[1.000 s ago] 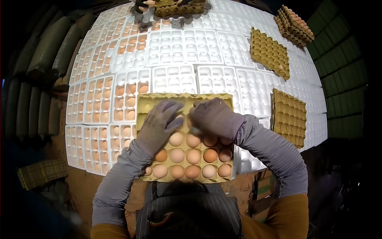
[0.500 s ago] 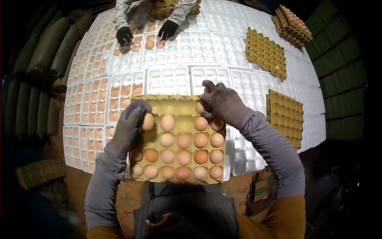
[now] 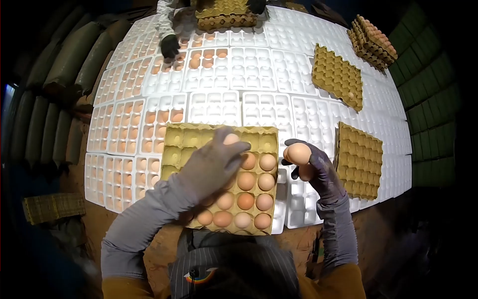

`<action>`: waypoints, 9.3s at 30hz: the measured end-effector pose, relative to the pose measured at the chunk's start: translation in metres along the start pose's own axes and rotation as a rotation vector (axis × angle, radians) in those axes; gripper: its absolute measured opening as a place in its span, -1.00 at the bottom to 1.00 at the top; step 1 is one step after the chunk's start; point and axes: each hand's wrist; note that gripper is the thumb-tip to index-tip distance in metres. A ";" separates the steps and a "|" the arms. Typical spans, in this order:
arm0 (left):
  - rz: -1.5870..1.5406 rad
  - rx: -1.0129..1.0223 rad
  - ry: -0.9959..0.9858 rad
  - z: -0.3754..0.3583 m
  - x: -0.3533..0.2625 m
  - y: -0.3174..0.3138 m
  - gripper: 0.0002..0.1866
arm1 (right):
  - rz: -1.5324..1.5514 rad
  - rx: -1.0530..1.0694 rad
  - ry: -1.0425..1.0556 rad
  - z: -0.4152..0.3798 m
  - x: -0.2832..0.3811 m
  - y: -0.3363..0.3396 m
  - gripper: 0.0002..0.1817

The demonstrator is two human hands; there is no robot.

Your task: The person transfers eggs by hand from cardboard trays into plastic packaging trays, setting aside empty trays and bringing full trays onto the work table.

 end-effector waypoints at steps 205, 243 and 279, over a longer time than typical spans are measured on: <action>0.182 0.177 0.170 -0.185 0.071 0.042 -0.55 | -1.547 0.525 0.397 -0.007 -0.101 -0.216 -0.75; -0.052 -0.062 0.112 0.188 0.290 -0.032 -0.39 | -1.248 -0.278 0.212 0.368 -0.042 -0.092 -0.49; -1.648 0.143 0.623 -0.169 0.156 -0.087 -0.46 | 0.485 -0.198 -0.338 -0.026 -0.121 -0.086 -0.41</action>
Point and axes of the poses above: each hand's wrist, its own z-axis towards the middle knuckle, its own y-axis out of the back of the hand, x = y × z, and after that the axes turned 12 degrees about z, right-handed
